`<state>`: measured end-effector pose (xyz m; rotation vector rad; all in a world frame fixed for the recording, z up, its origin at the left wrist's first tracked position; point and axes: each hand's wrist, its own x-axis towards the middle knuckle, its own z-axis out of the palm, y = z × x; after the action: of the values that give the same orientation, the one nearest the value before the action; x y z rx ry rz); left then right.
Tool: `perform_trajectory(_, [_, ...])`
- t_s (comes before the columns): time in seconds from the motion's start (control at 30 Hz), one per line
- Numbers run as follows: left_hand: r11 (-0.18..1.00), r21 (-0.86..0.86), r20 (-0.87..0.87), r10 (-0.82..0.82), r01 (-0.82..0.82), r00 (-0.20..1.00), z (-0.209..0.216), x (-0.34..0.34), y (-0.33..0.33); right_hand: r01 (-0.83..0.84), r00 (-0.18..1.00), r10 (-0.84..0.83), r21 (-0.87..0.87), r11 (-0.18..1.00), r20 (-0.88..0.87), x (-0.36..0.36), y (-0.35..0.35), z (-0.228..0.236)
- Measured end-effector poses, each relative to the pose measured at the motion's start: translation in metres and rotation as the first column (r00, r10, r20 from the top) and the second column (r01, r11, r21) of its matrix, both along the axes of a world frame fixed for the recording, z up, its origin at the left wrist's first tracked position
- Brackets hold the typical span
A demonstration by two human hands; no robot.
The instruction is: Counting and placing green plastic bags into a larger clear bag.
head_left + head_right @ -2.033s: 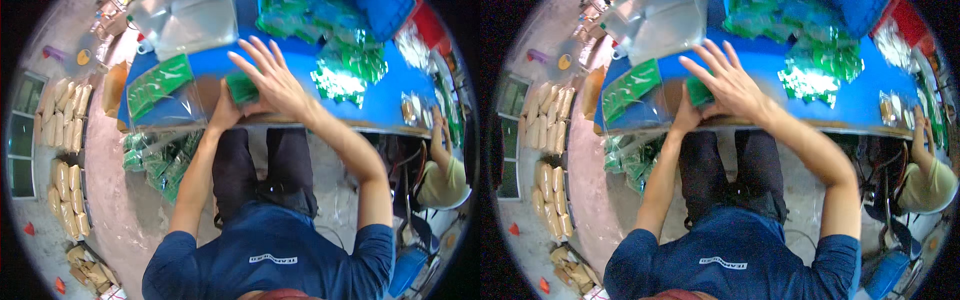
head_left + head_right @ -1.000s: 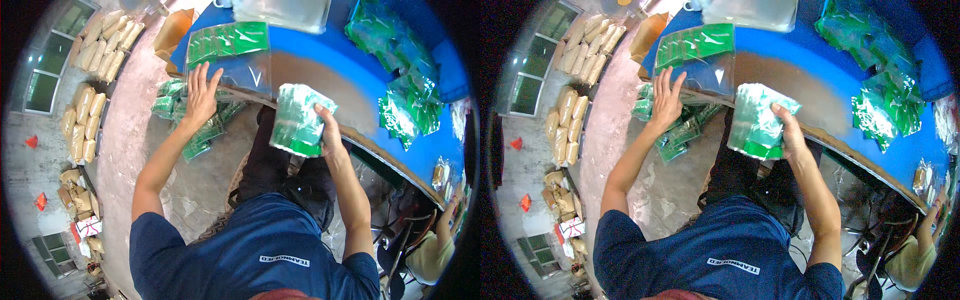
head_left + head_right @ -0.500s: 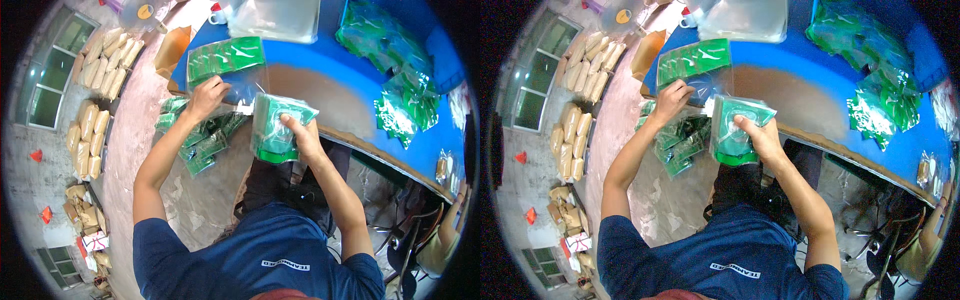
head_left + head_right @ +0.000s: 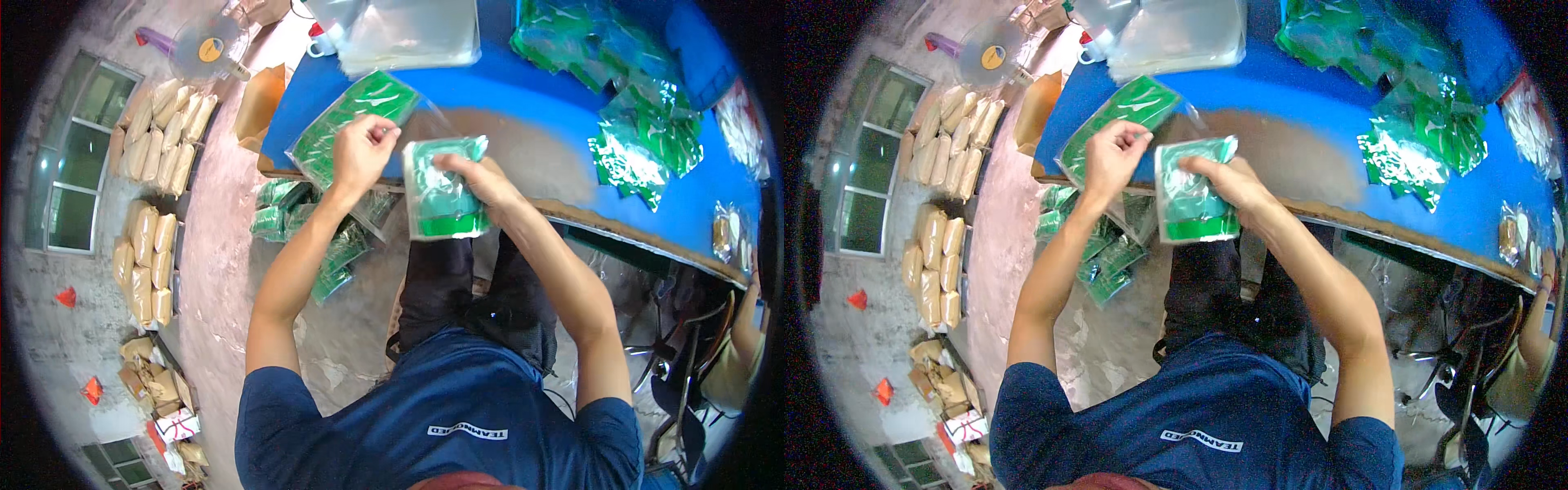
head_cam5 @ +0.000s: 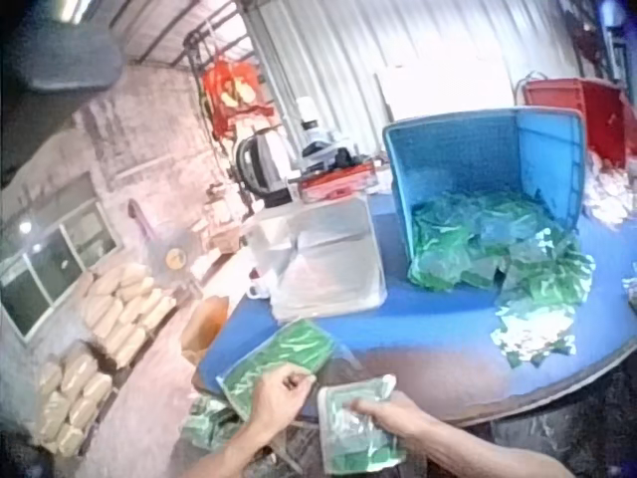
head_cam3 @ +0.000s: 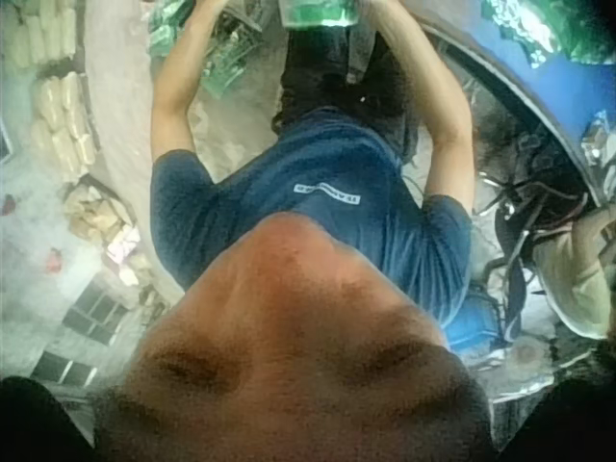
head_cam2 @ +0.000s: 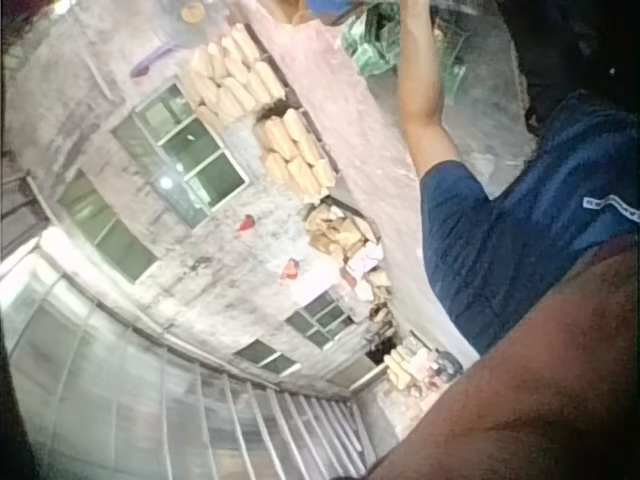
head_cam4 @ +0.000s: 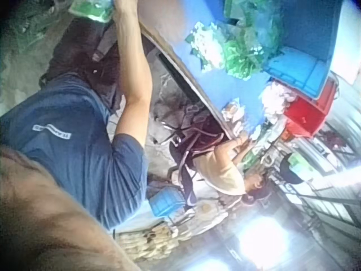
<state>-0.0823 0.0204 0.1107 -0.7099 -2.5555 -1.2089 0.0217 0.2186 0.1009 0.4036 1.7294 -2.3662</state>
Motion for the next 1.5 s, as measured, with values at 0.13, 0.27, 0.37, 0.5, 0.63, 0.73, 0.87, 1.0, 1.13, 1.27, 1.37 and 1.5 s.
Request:
perform_trajectory(0.13, [0.996, -0.09, -0.171, 0.003, -0.019, 0.985, 0.026, 0.0, 0.007, 0.075, 0.997, -0.074, -0.165, 0.983, 0.015, -0.012, -0.005, 0.002])
perform_trajectory(0.27, [0.989, -0.151, -0.265, -0.035, -0.006, 0.964, 0.035, 0.004, 0.015, -0.132, 0.977, 0.131, -0.005, 0.991, 0.171, -0.028, 0.002, 0.005])
perform_trajectory(0.37, [0.992, -0.123, -0.286, -0.049, 0.014, 0.957, 0.035, 0.009, 0.022, -0.158, 0.977, 0.168, -0.085, 0.984, 0.13, -0.03, -0.001, 0.008])
perform_trajectory(0.5, [0.99, -0.1, -0.307, -0.127, 0.1, 0.943, 0.04, 0.019, 0.044, -0.23, 0.966, 0.251, -0.23, 0.946, 0.067, -0.038, -0.006, -0.008])
perform_trajectory(0.63, [0.988, -0.075, -0.33, -0.151, 0.134, 0.932, 0.055, 0.029, 0.063, -0.141, 0.99, 0.136, -0.222, 0.965, -0.037, -0.048, -0.008, -0.007])
perform_trajectory(0.73, [0.974, -0.075, -0.376, -0.228, 0.216, 0.898, 0.067, 0.043, 0.083, -0.24, 0.947, 0.223, -0.046, 0.97, -0.229, -0.066, -0.004, -0.009])
perform_trajectory(0.87, [0.964, 0.017, -0.342, -0.242, 0.264, 0.908, 0.068, 0.048, 0.095, -0.201, 0.935, 0.24, 0.167, 0.965, -0.262, -0.08, -0.007, -0.046])
perform_trajectory(1.0, [0.985, 0.066, -0.325, -0.129, 0.158, 0.937, 0.061, 0.044, 0.078, -0.113, 0.993, 0.094, -0.699, 0.706, -0.066, -0.023, -0.027, -0.002])
perform_trajectory(1.13, [0.947, 0.217, -0.307, -0.163, 0.236, 0.938, 0.062, 0.053, 0.113, -0.021, 0.976, -0.152, -0.764, 0.644, -0.155, 0.02, -0.025, 0.018])
perform_trajectory(1.27, [0.873, 0.297, -0.034, -0.396, 0.387, 0.918, 0.054, 0.075, 0.127, 0.008, 0.871, -0.371, -0.745, 0.666, -0.322, -0.001, -0.007, -0.028])
perform_trajectory(1.37, [0.897, 0.41, 0.235, -0.277, 0.163, 0.932, 0.046, 0.006, 0.063, 0.096, 0.994, -0.042, -0.669, 0.737, 0.097, -0.006, 0.007, 0.001])
perform_trajectory(1.5, [0.951, 0.199, 0.574, -0.309, 0.236, 0.758, -0.012, -0.062, -0.037, 0.081, 0.995, -0.027, -0.615, 0.784, 0.097, -0.008, 0.004, 0.008])
